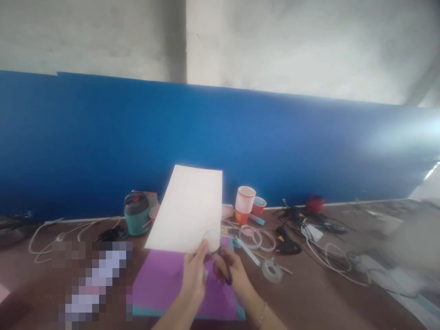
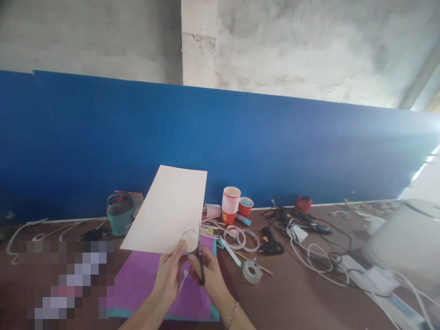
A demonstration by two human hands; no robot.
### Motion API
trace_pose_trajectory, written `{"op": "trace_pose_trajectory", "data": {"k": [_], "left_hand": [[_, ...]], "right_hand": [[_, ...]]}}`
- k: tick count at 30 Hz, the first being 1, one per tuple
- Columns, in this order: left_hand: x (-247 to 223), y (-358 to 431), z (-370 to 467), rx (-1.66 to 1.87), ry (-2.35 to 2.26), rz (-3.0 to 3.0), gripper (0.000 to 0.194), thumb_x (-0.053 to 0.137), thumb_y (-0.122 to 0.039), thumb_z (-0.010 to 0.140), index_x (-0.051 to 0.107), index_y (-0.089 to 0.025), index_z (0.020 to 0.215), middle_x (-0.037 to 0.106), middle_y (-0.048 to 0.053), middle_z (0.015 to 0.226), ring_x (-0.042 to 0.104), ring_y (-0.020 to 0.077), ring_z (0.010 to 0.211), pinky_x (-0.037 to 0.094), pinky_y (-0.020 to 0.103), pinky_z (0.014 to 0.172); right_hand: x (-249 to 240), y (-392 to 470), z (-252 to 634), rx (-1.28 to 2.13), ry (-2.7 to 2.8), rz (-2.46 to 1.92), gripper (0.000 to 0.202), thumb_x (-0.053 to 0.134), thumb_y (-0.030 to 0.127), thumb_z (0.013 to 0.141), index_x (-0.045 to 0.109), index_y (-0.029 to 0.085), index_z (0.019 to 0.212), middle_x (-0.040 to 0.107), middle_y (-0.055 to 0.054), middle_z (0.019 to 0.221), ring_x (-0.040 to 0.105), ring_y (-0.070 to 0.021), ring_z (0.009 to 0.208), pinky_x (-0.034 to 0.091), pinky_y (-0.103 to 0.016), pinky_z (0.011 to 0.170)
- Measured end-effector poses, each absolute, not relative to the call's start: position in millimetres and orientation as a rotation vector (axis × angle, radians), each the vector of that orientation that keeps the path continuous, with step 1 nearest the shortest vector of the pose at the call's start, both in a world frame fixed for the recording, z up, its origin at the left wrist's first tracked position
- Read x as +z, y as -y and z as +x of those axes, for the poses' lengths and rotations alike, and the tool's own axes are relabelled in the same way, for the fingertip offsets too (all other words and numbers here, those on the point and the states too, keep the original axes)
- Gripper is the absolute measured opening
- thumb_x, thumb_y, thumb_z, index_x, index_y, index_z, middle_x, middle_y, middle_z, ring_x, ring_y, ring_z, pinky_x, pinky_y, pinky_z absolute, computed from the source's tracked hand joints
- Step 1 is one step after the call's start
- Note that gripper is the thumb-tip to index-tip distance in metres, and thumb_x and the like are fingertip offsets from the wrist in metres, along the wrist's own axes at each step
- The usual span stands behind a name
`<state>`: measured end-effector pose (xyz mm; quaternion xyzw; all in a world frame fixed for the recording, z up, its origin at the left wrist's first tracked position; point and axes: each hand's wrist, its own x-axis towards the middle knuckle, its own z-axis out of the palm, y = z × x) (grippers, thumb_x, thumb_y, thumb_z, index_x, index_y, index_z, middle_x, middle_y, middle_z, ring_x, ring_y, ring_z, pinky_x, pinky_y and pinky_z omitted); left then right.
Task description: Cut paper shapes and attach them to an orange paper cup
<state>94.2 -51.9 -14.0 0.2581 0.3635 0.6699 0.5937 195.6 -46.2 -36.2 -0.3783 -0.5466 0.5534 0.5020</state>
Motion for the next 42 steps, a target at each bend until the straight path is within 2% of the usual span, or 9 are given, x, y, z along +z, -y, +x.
{"op": "trace_pose_trajectory", "data": {"k": [7,16,19,29,42], "left_hand": [[-21.4,48.6,92.4,1.548,-0.911,0.594,0.045,0.078,-0.046,0.056,0.070,-0.010,0.082,0.066,0.007,0.065,0.060,0.0172,0.053,0.043,0.023,0.040],[-25.4,46.4,90.2,1.566,-0.882,0.611,0.037,0.076,-0.041,0.064,0.070,-0.010,0.084,0.067,0.007,0.071,0.059,0.0149,0.059,0.046,0.024,0.053],[-24.0,45.4,88.7,1.560,-0.894,0.615,0.037,0.076,-0.042,0.063,0.071,-0.011,0.083,0.067,0.006,0.070,0.058,0.0142,0.057,0.045,0.024,0.053],[-19.8,42.9,84.8,1.545,-0.929,0.577,0.030,0.080,-0.039,0.058,0.072,-0.014,0.072,0.066,0.003,0.069,0.054,0.0111,0.056,0.041,0.022,0.052],[-30.6,42.2,72.9,1.516,-0.968,0.650,0.032,0.078,-0.040,0.061,0.072,-0.012,0.075,0.066,0.005,0.069,0.055,0.0131,0.060,0.042,0.022,0.053]], "right_hand": [[-34.7,47.5,196.5,1.370,1.278,-0.945,0.039,0.065,0.054,0.072,0.051,0.018,0.071,0.048,0.006,0.048,0.038,-0.0063,0.039,0.028,-0.018,0.036],[-40.6,42.6,197.5,1.343,1.278,-0.895,0.038,0.063,0.053,0.074,0.049,0.018,0.067,0.039,0.008,0.044,0.031,-0.0050,0.038,0.023,-0.018,0.037],[-40.4,39.7,199.0,1.348,1.286,-0.896,0.040,0.064,0.055,0.072,0.050,0.018,0.065,0.038,0.008,0.042,0.031,-0.0050,0.037,0.025,-0.019,0.038],[-27.7,36.2,208.1,1.365,1.357,-0.952,0.036,0.073,0.048,0.064,0.054,0.017,0.065,0.039,0.009,0.038,0.031,-0.0047,0.033,0.023,-0.019,0.035],[-29.0,34.1,211.1,1.344,1.476,-0.971,0.033,0.070,0.046,0.067,0.056,0.017,0.066,0.040,0.008,0.042,0.034,-0.0055,0.036,0.026,-0.019,0.037]]}}
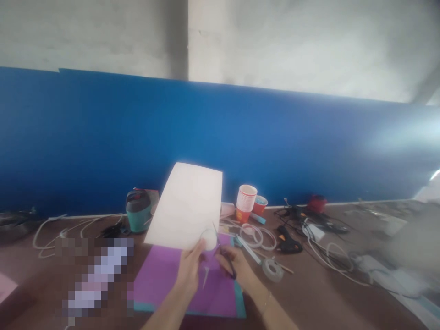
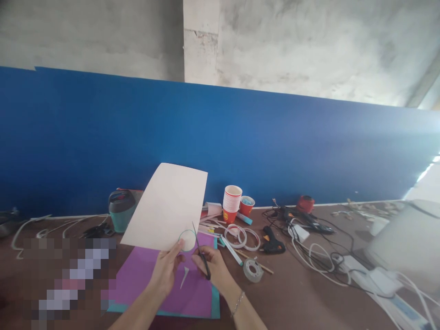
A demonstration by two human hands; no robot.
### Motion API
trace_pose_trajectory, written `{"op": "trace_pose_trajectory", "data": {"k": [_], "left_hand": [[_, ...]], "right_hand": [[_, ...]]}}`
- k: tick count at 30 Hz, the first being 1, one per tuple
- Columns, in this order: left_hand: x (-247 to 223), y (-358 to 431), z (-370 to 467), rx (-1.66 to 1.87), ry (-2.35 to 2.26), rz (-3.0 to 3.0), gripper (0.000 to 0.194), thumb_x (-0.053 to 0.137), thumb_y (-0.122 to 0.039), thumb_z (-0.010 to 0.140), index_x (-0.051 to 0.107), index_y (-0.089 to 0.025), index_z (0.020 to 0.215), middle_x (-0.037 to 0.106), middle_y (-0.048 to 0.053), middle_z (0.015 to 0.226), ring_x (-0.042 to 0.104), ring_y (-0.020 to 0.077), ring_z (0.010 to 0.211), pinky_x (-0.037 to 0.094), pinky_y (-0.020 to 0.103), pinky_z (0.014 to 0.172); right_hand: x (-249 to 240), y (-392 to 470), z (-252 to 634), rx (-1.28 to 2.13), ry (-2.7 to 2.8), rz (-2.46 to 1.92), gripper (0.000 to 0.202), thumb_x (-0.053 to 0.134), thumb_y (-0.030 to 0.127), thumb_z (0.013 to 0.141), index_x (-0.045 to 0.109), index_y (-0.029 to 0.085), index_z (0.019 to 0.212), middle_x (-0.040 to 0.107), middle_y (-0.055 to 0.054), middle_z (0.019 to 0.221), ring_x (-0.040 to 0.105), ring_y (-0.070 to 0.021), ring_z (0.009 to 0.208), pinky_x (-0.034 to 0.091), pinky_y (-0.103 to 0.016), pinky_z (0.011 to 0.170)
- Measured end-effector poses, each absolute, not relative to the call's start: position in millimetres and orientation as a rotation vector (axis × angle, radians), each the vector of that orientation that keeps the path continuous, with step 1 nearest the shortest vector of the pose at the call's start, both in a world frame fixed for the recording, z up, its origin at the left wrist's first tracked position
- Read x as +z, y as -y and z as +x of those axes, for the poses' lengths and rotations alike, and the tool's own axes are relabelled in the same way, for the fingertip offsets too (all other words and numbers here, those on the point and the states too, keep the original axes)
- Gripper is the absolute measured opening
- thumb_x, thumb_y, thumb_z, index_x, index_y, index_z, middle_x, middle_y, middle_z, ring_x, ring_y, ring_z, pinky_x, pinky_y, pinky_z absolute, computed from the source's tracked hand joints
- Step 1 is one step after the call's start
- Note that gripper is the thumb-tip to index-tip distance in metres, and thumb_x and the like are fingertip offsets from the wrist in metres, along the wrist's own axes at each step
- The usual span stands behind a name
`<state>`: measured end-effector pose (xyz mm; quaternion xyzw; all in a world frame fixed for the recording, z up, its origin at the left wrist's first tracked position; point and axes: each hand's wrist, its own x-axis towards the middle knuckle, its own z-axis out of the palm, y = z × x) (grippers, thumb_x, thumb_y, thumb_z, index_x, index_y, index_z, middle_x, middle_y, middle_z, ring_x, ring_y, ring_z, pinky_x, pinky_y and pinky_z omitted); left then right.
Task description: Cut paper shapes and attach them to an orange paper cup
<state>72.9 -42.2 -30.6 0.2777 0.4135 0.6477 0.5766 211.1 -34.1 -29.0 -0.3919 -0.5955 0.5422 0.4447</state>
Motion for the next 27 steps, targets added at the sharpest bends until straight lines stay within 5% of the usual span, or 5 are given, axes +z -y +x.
{"op": "trace_pose_trajectory", "data": {"k": [27], "left_hand": [[-46.4,29.7,59.9,1.509,-0.973,0.690,0.034,0.078,-0.042,0.058,0.071,-0.012,0.073,0.065,0.003,0.069,0.052,0.0125,0.059,0.039,0.024,0.054]], "right_hand": [[-31.2,21.9,224.1,1.372,1.682,-1.204,0.035,0.064,0.050,0.070,0.058,0.016,0.074,0.038,0.008,0.044,0.033,-0.0054,0.037,0.024,-0.018,0.036]]}}
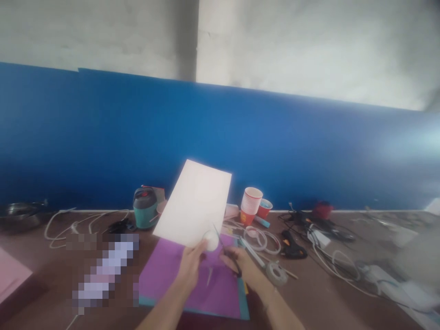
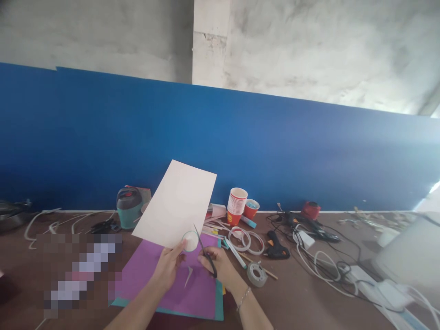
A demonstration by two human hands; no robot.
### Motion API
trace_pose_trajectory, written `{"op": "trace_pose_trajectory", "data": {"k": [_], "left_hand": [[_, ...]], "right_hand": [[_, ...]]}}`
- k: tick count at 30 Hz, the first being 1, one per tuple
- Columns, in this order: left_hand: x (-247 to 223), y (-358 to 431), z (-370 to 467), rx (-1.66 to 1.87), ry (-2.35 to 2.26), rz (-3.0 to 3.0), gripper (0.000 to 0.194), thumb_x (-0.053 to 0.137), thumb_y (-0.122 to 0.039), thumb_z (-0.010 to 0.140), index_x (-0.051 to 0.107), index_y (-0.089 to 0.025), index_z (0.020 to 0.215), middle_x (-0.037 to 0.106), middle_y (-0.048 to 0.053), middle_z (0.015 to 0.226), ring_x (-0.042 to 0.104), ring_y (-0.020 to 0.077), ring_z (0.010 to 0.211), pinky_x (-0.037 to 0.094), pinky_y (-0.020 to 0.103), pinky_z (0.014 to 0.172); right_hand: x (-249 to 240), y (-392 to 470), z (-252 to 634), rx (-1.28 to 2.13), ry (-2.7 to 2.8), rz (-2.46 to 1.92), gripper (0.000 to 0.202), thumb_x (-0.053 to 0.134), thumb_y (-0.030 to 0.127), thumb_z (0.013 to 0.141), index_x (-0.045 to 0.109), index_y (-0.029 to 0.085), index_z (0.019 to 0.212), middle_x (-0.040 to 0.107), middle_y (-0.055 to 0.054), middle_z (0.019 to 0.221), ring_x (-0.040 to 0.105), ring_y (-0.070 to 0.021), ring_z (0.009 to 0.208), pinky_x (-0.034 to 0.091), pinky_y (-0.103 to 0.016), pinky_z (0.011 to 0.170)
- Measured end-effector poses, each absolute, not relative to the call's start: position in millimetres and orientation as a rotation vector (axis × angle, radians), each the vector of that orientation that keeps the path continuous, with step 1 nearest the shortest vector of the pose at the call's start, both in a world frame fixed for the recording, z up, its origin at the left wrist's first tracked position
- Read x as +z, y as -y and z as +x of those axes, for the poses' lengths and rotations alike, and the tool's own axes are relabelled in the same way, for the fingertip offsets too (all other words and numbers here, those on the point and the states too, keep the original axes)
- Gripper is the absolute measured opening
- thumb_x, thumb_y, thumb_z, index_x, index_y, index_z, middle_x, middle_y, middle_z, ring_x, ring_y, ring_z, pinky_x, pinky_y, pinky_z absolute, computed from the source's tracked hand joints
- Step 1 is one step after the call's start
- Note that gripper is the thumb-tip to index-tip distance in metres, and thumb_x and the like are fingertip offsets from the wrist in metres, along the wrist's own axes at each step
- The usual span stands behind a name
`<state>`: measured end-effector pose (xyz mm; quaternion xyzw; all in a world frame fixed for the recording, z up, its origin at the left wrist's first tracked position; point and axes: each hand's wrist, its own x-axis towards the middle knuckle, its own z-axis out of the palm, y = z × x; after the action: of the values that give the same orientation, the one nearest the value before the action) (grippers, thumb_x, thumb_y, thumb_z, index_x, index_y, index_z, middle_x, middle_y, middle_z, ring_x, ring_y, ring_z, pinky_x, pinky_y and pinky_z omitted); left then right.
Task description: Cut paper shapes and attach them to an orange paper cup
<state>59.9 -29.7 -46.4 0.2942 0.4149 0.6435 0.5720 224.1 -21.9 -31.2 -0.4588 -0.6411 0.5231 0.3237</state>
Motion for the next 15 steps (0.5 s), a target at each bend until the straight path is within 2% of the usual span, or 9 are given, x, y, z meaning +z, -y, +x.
{"op": "trace_pose_trajectory", "data": {"k": [4,11,15], "left_hand": [[-43.5,30.1,58.3,1.489,-0.949,0.698,0.032,0.078,-0.040,0.058,0.071,-0.013,0.073,0.066,0.004,0.072,0.053,0.0139,0.064,0.039,0.024,0.055],[-41.4,29.0,53.7,1.434,-0.930,0.705,0.036,0.078,-0.039,0.061,0.073,-0.013,0.085,0.069,0.007,0.081,0.055,0.0144,0.065,0.039,0.023,0.054],[-40.9,27.7,51.9,1.427,-0.938,0.699,0.033,0.079,-0.039,0.058,0.073,-0.013,0.077,0.068,0.007,0.078,0.053,0.0130,0.061,0.038,0.023,0.052]], "right_hand": [[-29.2,19.7,226.9,1.382,1.727,-1.195,0.032,0.064,0.047,0.071,0.058,0.016,0.072,0.037,0.008,0.043,0.033,-0.0057,0.037,0.025,-0.018,0.036],[-30.7,16.0,227.8,1.337,1.782,-1.233,0.032,0.063,0.048,0.072,0.058,0.017,0.074,0.043,0.007,0.044,0.036,-0.0069,0.037,0.028,-0.019,0.036],[-34.6,12.9,230.2,1.363,1.794,-1.224,0.031,0.063,0.047,0.073,0.059,0.016,0.075,0.043,0.007,0.044,0.036,-0.0069,0.036,0.027,-0.019,0.036]]}}
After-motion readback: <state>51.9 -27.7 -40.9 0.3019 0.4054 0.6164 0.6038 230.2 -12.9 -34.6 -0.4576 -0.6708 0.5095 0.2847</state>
